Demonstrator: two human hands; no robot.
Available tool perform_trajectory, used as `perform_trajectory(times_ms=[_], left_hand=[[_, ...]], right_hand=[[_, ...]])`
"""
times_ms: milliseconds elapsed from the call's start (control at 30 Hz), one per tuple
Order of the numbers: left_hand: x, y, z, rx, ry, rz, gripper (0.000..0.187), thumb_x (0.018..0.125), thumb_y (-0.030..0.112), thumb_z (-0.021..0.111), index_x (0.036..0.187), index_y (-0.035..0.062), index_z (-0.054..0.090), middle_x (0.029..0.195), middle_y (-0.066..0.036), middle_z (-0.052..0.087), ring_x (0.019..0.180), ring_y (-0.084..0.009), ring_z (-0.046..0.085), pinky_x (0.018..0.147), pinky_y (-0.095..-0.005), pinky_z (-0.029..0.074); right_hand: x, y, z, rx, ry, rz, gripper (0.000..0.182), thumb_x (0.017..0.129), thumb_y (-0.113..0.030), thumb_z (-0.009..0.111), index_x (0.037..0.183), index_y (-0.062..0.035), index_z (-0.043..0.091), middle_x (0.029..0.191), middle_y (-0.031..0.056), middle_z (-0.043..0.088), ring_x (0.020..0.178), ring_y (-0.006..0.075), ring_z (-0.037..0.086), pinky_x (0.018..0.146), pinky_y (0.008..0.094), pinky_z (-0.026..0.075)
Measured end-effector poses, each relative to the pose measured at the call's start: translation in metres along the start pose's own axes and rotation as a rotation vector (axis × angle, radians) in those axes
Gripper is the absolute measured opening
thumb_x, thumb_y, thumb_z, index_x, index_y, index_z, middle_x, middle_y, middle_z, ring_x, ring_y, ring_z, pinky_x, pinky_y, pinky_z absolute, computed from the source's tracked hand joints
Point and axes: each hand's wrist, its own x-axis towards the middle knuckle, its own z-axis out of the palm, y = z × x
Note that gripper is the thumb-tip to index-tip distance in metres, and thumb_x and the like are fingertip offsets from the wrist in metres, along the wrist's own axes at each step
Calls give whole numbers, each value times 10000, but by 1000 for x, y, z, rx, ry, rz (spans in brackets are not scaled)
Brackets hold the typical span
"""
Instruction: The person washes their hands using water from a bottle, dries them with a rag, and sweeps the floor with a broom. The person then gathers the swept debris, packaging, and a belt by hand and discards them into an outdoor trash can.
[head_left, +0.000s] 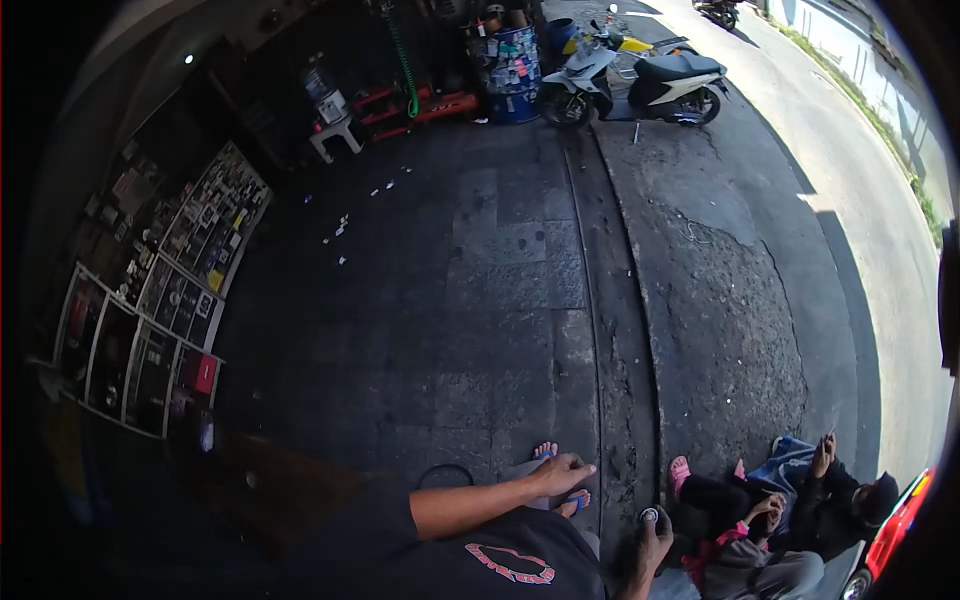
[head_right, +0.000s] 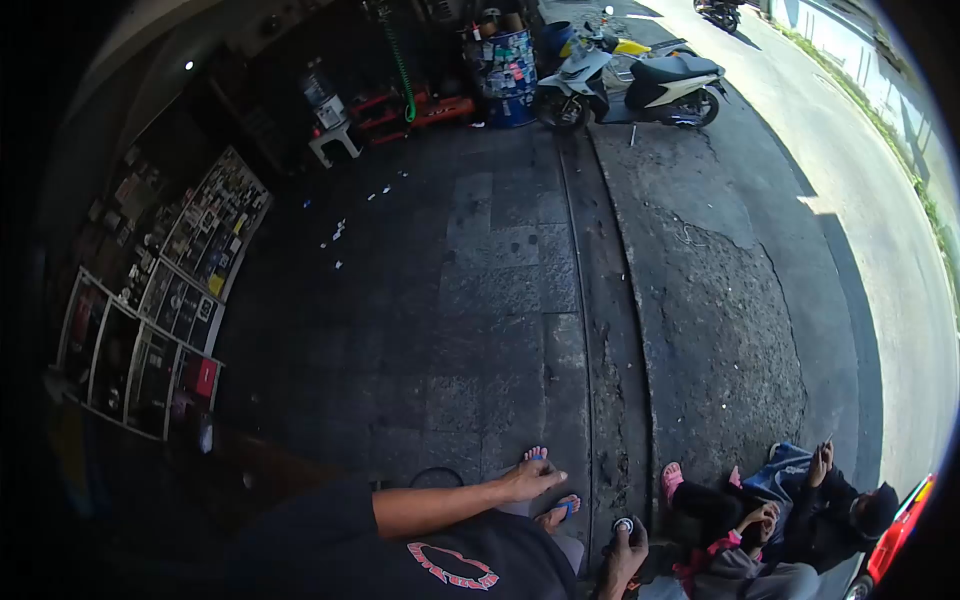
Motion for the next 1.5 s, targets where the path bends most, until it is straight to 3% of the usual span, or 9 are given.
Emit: perform_trajectory(times_ms=[367,400,500,733,900,1100,1167,1300,1500], left_hand=[[39,-244,-153,-393,780,-766,522,827,508,568,854,4,700,931,-242,673,916,-369,655,776,-437,498],[20,-218,-184,-510,774,-794,575,827,522,554,907,-31,687,982,-264,659,968,-394,637,827,-443,496],[72,-382,-165,-661,762,-1167,634,782,466,600,1136,-60,601,1128,-285,606,1098,-390,583,923,-431,462],[128,-276,-434,-819,784,-1172,455,818,376,616,951,-59,636,864,-192,677,703,-288,668,645,-404,526],[260,-214,-681,-963,1086,-457,318,907,306,581,837,0,634,695,-79,615,551,-174,581,498,-329,469],[398,-239,-797,-1082,1025,-634,316,939,309,537,951,14,650,671,-61,599,526,-164,561,481,-321,468],[451,-293,-798,133,877,-684,398,954,376,484,1018,21,651,725,-63,622,580,-173,589,525,-361,491],[503,-178,-880,-742,729,-788,384,950,378,486,1001,32,645,731,-57,617,587,-168,584,525,-354,485],[634,-52,-1077,-882,652,-479,363,944,381,489,976,50,637,741,-48,611,596,-160,576,525,-344,476]], right_hand=[[157,-38,192,163,-425,674,171,800,-308,618,921,-188,602,765,-33,595,665,189,572,523,335,448],[190,-30,203,-86,-567,670,714,828,-537,609,1377,-123,416,1253,107,534,1088,264,488,951,476,388],[240,-38,333,40,-680,636,141,792,-297,627,873,-183,607,764,-22,596,677,196,575,538,341,451],[301,-114,610,138,-779,712,113,756,-160,599,854,-109,580,815,44,601,734,250,560,617,390,444],[386,-119,768,-195,-719,751,192,845,-220,599,890,-34,615,803,69,618,695,229,581,624,380,498],[468,-189,932,-319,-861,597,136,898,-126,580,1027,-85,568,732,40,554,579,172,517,488,305,433],[513,-210,993,-256,-1114,409,106,895,-142,591,988,-95,572,705,38,536,562,146,493,478,296,423],[590,-289,1168,-748,-876,195,327,775,-146,732,975,41,555,864,143,630,691,219,636,538,341,539],[655,-379,1420,-747,-1155,-109,381,787,-207,718,1022,50,563,802,110,600,672,181,605,571,317,520]])
